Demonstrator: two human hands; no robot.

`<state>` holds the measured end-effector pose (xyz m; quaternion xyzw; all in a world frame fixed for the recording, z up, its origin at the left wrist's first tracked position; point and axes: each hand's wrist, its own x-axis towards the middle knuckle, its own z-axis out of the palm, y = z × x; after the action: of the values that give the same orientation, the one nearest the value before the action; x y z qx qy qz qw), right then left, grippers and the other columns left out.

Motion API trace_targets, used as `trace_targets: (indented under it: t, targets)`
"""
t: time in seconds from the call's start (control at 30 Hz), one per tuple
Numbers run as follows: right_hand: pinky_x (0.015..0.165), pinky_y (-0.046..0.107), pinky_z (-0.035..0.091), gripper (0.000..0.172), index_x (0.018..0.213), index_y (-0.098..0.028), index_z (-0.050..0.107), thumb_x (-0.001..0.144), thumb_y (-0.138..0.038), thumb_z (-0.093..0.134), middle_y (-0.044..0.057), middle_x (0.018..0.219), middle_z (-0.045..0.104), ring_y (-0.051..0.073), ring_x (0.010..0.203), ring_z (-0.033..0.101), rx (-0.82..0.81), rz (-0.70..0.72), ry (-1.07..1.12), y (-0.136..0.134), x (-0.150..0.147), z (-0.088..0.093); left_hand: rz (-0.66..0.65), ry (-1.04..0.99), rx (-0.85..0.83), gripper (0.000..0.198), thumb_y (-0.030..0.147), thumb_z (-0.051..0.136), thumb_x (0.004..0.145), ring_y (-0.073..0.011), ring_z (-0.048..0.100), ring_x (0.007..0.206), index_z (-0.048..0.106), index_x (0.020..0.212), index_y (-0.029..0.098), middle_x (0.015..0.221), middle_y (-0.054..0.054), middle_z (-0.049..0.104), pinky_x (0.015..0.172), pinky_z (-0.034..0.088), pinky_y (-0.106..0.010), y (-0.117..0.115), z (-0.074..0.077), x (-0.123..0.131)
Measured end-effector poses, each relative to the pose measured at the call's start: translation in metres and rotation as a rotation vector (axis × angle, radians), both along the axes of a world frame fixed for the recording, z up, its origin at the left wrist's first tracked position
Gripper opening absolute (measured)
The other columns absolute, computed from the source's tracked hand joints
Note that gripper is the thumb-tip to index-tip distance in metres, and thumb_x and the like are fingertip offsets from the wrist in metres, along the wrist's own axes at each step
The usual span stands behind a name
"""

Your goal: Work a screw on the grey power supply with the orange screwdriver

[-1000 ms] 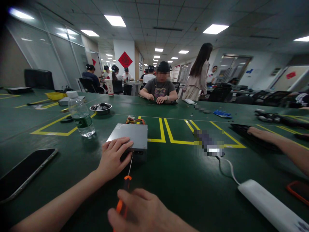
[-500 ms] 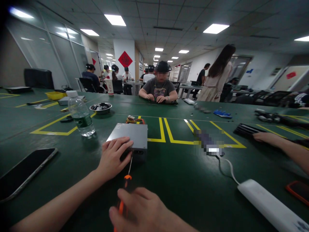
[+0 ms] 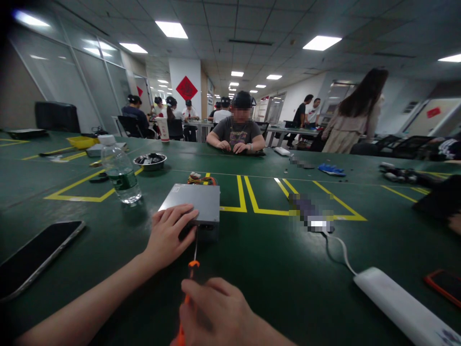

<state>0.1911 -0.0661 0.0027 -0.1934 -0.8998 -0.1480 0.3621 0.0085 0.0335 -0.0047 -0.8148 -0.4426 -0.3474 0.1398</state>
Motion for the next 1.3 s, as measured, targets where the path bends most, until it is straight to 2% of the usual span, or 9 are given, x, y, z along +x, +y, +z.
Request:
trace_targets:
  t: [0.2, 0.37, 0.5, 0.67, 0.83, 0.93, 1.03, 1.13, 1.3]
  targets:
    - [0.080, 0.024, 0.050, 0.026, 0.101, -0.012, 0.054, 0.096, -0.029, 0.035, 0.014, 0.099, 0.066, 0.015, 0.098, 0.060, -0.003, 0.017, -0.065, 0.0027, -0.0017, 0.0021, 0.002, 0.005, -0.008, 0.030, 0.030, 0.049, 0.082, -0.0239, 0.049, 0.110, 0.054, 0.112, 0.027, 0.119, -0.005, 0.058, 0.086, 0.031, -0.041, 0.0008, -0.0016, -0.0001]
    - [0.078, 0.024, 0.050, 0.016, 0.094, -0.014, 0.057, 0.093, -0.021, 0.043, 0.012, 0.100, 0.066, 0.012, 0.080, 0.064, 0.014, -0.008, -0.021, 0.0021, -0.0008, -0.0007, 0.005, 0.010, -0.013, 0.030, 0.031, 0.049, 0.083, -0.0240, 0.049, 0.110, 0.054, 0.112, 0.026, 0.120, -0.005, 0.057, 0.086, 0.031, -0.041, 0.0001, -0.0008, 0.0002]
    - [0.079, 0.025, 0.050, 0.029, 0.088, -0.011, 0.055, 0.095, -0.035, 0.040, 0.015, 0.098, 0.066, 0.014, 0.084, 0.064, -0.006, -0.006, 0.031, 0.0019, 0.0003, -0.0011, 0.003, 0.009, -0.013, 0.030, 0.030, 0.049, 0.083, -0.0237, 0.049, 0.111, 0.054, 0.112, 0.026, 0.120, -0.005, 0.057, 0.086, 0.031, -0.041, -0.0003, -0.0001, 0.0001]
    - [0.073, 0.023, 0.051, 0.024, 0.103, -0.017, 0.055, 0.096, -0.025, 0.034, 0.010, 0.098, 0.066, 0.012, 0.083, 0.064, -0.005, 0.002, -0.062, 0.0008, -0.0032, 0.0026, 0.009, 0.016, -0.031, 0.030, 0.031, 0.047, 0.084, -0.0232, 0.048, 0.113, 0.053, 0.113, 0.027, 0.121, -0.005, 0.056, 0.087, 0.030, -0.041, 0.0001, -0.0006, -0.0005]
    - [0.079, 0.025, 0.050, 0.027, 0.087, -0.011, 0.056, 0.094, -0.034, 0.043, 0.015, 0.095, 0.067, 0.014, 0.082, 0.065, 0.010, 0.002, 0.012, 0.0003, 0.0004, 0.0016, 0.014, 0.017, -0.029, 0.029, 0.031, 0.047, 0.084, -0.0228, 0.048, 0.112, 0.053, 0.112, 0.027, 0.121, -0.004, 0.056, 0.087, 0.030, -0.041, -0.0002, -0.0009, 0.0001]
    - [0.077, 0.024, 0.051, 0.028, 0.094, -0.011, 0.055, 0.096, -0.031, 0.036, 0.013, 0.093, 0.068, 0.014, 0.092, 0.063, 0.002, 0.011, -0.021, 0.0008, -0.0014, 0.0055, 0.012, 0.012, -0.023, 0.029, 0.031, 0.047, 0.084, -0.0231, 0.048, 0.112, 0.054, 0.112, 0.027, 0.121, -0.004, 0.057, 0.087, 0.030, -0.041, -0.0006, -0.0010, 0.0002]
    - [0.071, 0.024, 0.052, 0.030, 0.102, -0.017, 0.056, 0.098, -0.028, 0.029, 0.009, 0.094, 0.068, 0.013, 0.085, 0.065, -0.004, -0.011, -0.062, 0.0005, -0.0044, 0.0070, 0.007, 0.008, -0.012, 0.030, 0.031, 0.048, 0.083, -0.0235, 0.049, 0.111, 0.054, 0.112, 0.027, 0.121, -0.005, 0.057, 0.086, 0.030, -0.041, -0.0003, -0.0008, -0.0001]
    - [0.073, 0.024, 0.052, 0.027, 0.095, -0.015, 0.057, 0.097, -0.030, 0.035, 0.011, 0.093, 0.068, 0.011, 0.075, 0.065, 0.002, -0.012, -0.016, -0.0008, -0.0033, 0.0035, 0.008, 0.011, -0.009, 0.030, 0.031, 0.049, 0.083, -0.0234, 0.049, 0.111, 0.054, 0.112, 0.027, 0.120, -0.004, 0.057, 0.086, 0.030, -0.041, 0.0001, -0.0005, -0.0007]
    - [0.079, 0.024, 0.051, 0.032, 0.090, -0.012, 0.055, 0.097, -0.036, 0.035, 0.012, 0.095, 0.068, 0.013, 0.089, 0.064, -0.044, -0.028, -0.012, -0.0021, -0.0011, 0.0048, 0.013, 0.016, -0.014, 0.030, 0.031, 0.049, 0.083, -0.0231, 0.049, 0.112, 0.054, 0.112, 0.026, 0.120, -0.004, 0.057, 0.087, 0.030, -0.041, -0.0002, -0.0005, -0.0007]
